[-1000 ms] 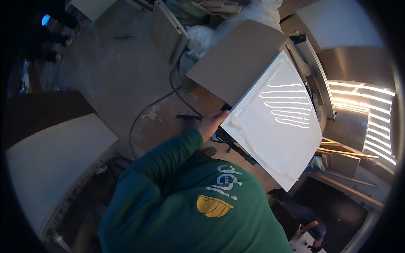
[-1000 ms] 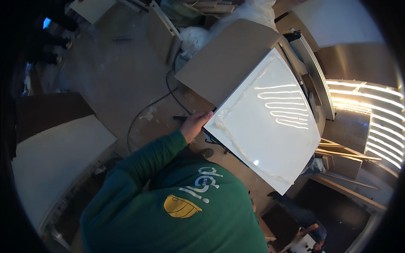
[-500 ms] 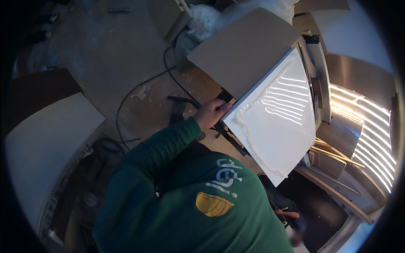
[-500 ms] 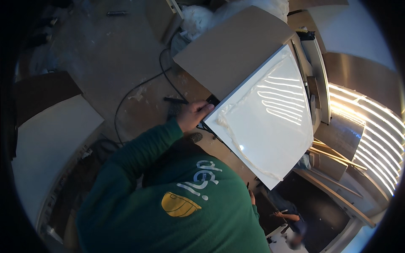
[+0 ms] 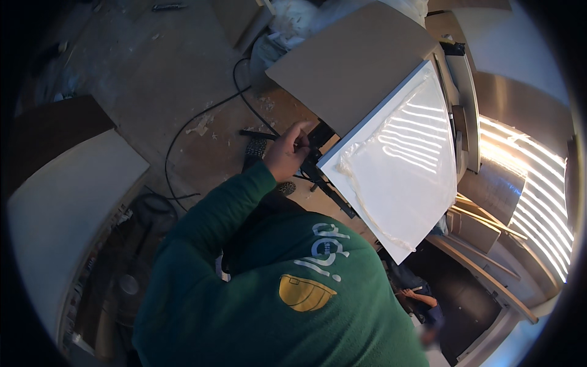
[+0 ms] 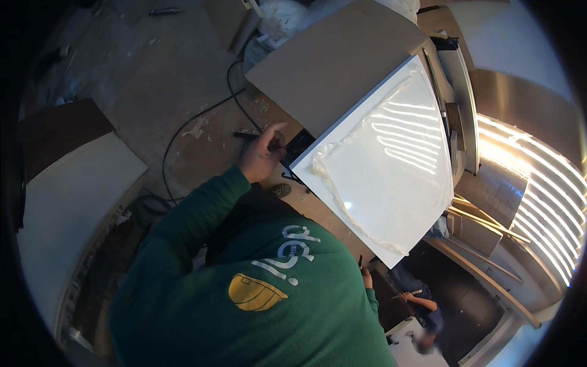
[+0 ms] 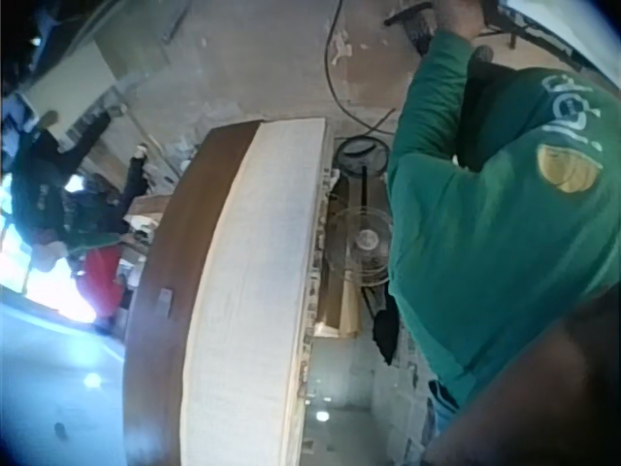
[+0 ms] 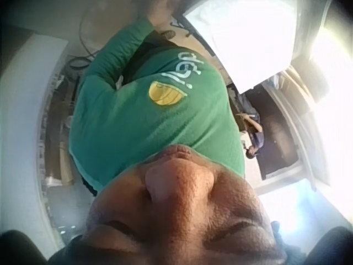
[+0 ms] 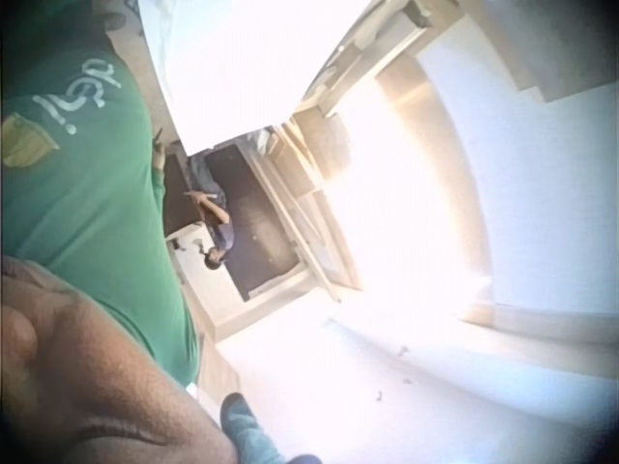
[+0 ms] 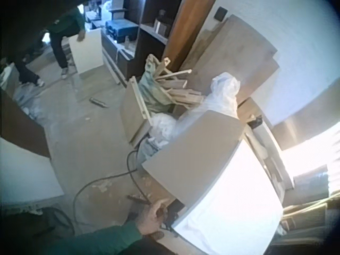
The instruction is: The person sands the edges of a white board using a sanding block, then uses a utility knife to trim and score the edges of a laminate sheet before continuing to sand the board's corners and sides.
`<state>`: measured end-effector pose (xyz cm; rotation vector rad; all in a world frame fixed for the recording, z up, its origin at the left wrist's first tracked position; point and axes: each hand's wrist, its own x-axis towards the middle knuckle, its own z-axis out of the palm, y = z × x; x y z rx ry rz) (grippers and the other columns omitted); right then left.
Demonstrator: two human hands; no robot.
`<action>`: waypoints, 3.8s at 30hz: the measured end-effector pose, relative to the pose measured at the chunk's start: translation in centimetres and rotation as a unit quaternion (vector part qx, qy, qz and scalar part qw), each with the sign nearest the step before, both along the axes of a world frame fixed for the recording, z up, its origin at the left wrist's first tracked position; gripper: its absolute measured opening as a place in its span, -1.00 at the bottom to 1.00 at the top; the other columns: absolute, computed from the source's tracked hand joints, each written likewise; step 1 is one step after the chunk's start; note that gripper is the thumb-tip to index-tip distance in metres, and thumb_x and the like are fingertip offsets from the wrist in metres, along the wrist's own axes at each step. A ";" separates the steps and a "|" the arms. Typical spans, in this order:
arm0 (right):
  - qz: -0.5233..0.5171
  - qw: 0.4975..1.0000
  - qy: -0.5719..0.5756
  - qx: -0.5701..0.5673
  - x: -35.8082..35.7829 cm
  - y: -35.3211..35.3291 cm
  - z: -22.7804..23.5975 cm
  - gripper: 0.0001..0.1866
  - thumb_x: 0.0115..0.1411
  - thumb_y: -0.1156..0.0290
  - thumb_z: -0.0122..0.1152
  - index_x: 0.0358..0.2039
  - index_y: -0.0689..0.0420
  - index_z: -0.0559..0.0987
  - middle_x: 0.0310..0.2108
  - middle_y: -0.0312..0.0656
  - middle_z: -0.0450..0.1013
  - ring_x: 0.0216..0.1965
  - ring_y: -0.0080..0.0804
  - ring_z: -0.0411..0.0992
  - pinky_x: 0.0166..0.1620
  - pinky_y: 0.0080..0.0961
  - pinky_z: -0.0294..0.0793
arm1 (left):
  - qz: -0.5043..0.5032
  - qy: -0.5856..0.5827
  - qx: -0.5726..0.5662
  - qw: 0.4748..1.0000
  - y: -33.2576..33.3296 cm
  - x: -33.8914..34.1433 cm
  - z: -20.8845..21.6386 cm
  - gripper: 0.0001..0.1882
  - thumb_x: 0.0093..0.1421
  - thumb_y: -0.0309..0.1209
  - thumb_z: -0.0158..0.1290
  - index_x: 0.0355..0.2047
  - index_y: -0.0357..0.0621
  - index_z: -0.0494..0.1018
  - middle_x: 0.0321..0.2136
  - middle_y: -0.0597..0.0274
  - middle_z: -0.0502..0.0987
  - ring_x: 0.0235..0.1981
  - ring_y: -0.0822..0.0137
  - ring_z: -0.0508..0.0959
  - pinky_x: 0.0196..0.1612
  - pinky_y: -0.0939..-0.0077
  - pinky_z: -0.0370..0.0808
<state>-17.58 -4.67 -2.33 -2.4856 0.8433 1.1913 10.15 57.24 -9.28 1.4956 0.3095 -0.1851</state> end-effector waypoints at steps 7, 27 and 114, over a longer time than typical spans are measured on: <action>0.003 1.000 -0.018 0.015 -1.2 0.5 -2.5 -0.70 0.28 0.43 0.23 0.02 0.17 0.56 -0.15 -0.17 0.61 -0.13 -0.34 0.57 -0.07 -0.40 0.52 | -0.138 -0.197 0.196 0.951 1.0 1.6 4.9 -0.50 0.38 -0.33 0.03 0.29 -0.19 0.36 0.23 0.00 0.42 0.19 0.02 0.45 0.26 0.20 0.35; -0.674 0.618 -0.337 0.225 -1.7 9.1 -4.9 -0.69 0.37 0.25 0.12 0.01 0.17 0.48 -0.30 -0.06 0.54 -0.34 -0.14 0.52 -0.29 -0.19 0.52 | -0.172 -0.276 0.200 0.924 -2.8 9.0 11.3 -0.79 0.34 -0.26 0.09 -0.26 -0.16 0.51 -0.26 0.05 0.61 -0.12 0.04 0.58 -0.02 0.17 0.49; -0.587 0.503 -0.505 0.384 4.2 -6.8 1.9 -0.80 0.38 0.34 0.23 -0.17 0.23 0.51 -0.40 -0.13 0.54 -0.49 -0.26 0.50 -0.46 -0.29 0.51 | 0.054 0.093 0.206 0.973 -9.4 -4.9 5.3 -0.28 0.26 0.13 0.17 -0.15 -0.50 0.58 -0.26 -0.01 0.66 -0.25 0.20 0.66 -0.18 0.27 0.57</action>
